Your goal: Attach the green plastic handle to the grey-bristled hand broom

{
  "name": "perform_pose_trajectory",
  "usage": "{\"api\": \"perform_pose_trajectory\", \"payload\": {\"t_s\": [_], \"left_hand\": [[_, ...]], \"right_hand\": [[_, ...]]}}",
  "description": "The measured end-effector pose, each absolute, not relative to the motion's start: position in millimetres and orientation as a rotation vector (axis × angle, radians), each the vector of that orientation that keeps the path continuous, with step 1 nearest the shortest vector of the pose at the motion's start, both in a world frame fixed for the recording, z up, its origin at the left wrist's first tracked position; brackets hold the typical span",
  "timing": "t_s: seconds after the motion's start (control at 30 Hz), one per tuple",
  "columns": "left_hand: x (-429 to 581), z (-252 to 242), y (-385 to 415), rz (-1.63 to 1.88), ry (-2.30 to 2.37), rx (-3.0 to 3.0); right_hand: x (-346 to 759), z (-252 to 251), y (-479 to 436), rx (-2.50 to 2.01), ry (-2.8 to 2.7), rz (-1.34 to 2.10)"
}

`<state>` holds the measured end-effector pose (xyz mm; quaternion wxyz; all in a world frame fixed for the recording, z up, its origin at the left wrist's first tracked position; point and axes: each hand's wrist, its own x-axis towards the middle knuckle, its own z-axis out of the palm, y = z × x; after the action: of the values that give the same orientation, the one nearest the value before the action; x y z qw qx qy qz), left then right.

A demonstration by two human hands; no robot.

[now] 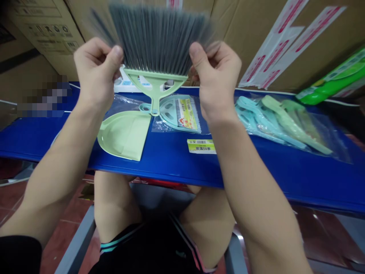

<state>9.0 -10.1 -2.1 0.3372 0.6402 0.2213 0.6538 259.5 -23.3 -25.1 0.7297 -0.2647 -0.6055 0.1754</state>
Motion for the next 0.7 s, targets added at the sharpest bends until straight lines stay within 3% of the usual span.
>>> {"api": "perform_pose_trajectory", "payload": {"t_s": [0.23, 0.7], "left_hand": [[16.8, 3.3, -19.9, 1.738, 0.578, 1.659], [17.1, 4.9, -23.5, 1.743, 0.510, 1.708]], "right_hand": [[265.1, -21.0, -24.7, -0.575, -1.314, 0.526], [263.6, -17.3, -29.3, -0.577, -1.379, 0.477]]}}
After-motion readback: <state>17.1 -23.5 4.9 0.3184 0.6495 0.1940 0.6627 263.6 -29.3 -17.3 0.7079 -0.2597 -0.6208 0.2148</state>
